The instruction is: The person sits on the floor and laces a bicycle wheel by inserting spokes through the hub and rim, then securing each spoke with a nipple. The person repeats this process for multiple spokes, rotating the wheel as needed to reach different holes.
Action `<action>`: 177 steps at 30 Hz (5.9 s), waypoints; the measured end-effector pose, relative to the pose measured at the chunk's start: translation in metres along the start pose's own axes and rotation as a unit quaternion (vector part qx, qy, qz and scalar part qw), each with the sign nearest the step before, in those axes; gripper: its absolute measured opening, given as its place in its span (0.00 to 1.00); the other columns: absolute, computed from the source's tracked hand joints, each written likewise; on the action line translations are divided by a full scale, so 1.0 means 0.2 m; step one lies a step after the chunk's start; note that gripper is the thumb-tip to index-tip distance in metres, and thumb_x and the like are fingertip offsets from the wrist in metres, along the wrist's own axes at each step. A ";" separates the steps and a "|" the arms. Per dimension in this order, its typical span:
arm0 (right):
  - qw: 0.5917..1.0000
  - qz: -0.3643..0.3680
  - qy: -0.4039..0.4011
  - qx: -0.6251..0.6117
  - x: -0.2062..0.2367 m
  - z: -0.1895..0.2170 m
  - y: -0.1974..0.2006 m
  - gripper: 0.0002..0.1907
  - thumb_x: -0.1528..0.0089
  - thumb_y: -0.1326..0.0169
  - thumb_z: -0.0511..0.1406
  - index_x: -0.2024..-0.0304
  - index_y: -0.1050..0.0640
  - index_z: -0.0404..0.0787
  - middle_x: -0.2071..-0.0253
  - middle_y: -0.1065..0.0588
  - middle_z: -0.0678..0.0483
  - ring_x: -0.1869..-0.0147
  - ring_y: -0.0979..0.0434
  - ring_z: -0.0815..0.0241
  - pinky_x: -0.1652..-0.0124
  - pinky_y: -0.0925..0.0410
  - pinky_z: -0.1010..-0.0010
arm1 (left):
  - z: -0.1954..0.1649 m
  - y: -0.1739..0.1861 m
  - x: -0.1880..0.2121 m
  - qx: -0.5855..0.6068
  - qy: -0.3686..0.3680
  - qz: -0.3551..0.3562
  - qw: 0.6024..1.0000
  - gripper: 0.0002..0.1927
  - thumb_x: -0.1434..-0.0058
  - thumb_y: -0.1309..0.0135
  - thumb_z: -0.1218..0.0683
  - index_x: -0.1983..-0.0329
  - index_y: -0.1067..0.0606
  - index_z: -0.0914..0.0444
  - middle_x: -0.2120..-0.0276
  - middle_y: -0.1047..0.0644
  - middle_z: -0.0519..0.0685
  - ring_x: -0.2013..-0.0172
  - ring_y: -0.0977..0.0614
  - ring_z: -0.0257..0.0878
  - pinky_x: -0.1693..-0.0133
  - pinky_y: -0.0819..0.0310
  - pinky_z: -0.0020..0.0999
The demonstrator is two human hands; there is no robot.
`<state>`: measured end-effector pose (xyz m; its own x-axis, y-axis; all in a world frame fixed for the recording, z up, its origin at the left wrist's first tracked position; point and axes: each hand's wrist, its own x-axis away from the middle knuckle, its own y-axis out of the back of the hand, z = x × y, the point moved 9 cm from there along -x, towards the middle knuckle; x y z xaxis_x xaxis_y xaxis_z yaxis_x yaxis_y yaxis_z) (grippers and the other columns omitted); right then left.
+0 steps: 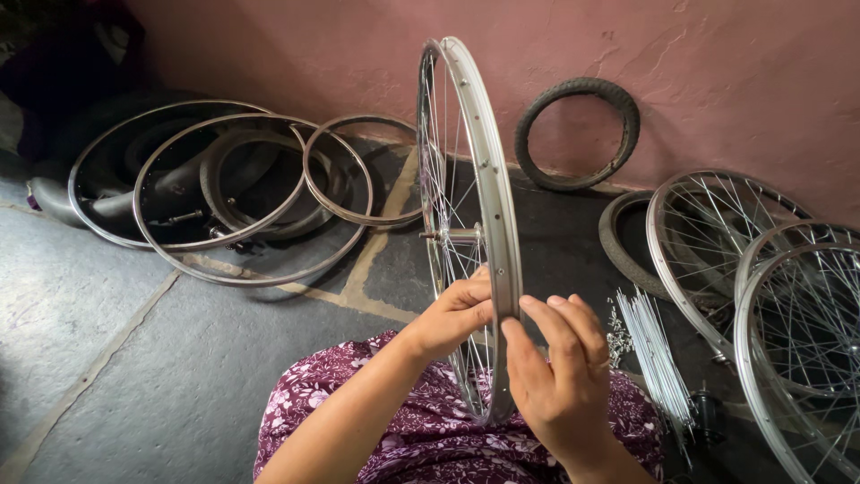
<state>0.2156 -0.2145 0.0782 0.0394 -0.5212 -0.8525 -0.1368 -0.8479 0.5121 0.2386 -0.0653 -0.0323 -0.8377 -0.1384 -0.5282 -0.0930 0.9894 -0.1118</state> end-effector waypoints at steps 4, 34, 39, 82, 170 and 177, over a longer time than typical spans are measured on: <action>0.999 0.022 -0.006 0.041 0.00 0.01 -0.02 0.09 0.42 0.36 0.30 0.62 0.21 0.32 0.49 0.27 0.47 0.38 0.30 0.47 0.35 0.34 0.51 | 0.11 0.01 0.01 0.201 0.053 -0.036 0.977 0.12 0.36 0.37 0.56 0.50 0.20 0.63 0.49 0.28 0.45 0.46 0.26 0.38 0.44 0.30 0.37; 0.909 0.013 -0.175 -0.379 0.39 -0.04 -0.40 0.55 0.41 0.38 0.52 0.25 0.53 0.38 0.29 0.41 0.38 0.23 0.41 0.40 0.28 0.41 0.45 | -0.11 0.02 0.14 -0.007 0.010 0.045 0.999 0.15 0.24 0.48 0.48 0.51 0.21 0.64 0.48 0.21 0.44 0.47 0.21 0.38 0.28 0.40 0.36; 0.895 -0.005 -0.152 -0.419 0.61 -0.02 -0.53 0.52 0.38 0.39 0.53 0.24 0.52 0.43 0.30 0.42 0.38 0.24 0.38 0.44 0.32 0.34 0.51 | -0.07 0.06 0.16 0.079 0.052 0.016 0.995 0.10 0.33 0.38 0.49 0.56 0.19 0.60 0.59 0.23 0.42 0.55 0.23 0.35 0.29 0.49 0.42; 0.713 0.086 0.163 -0.677 0.81 0.60 -1.02 0.03 0.31 0.50 0.27 0.56 0.31 0.34 0.65 0.33 0.51 0.63 0.31 0.54 0.61 0.31 0.61 | -0.77 0.20 0.48 -0.424 0.025 -0.368 0.827 0.45 0.43 0.42 0.69 0.25 0.48 0.61 0.33 0.33 0.61 0.33 0.29 0.52 0.31 0.30 0.47; 0.503 -0.181 -0.470 -0.702 0.78 -0.83 -1.38 0.08 0.26 0.53 0.34 0.52 0.26 0.36 0.59 0.20 0.45 0.59 0.17 0.56 0.54 0.23 0.65 | -0.70 0.61 0.92 -0.208 0.034 -0.395 0.894 0.50 0.55 0.63 0.77 0.26 0.48 0.59 0.39 0.28 0.65 0.32 0.29 0.56 0.33 0.35 0.49; 0.504 -0.175 -0.462 -0.709 0.77 -0.80 -1.40 0.07 0.25 0.55 0.34 0.52 0.27 0.37 0.59 0.20 0.45 0.57 0.18 0.56 0.52 0.23 0.63 | -0.69 0.58 0.90 -0.208 0.035 -0.374 0.903 0.49 0.54 0.62 0.77 0.26 0.49 0.59 0.39 0.28 0.66 0.32 0.30 0.54 0.32 0.36 0.49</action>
<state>0.4184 -0.0735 -0.1796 -0.7515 -0.6035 -0.2665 0.5883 -0.4302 -0.6847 0.0032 0.0313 -0.0249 -0.4878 -0.7863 -0.3792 -0.8288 0.5536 -0.0818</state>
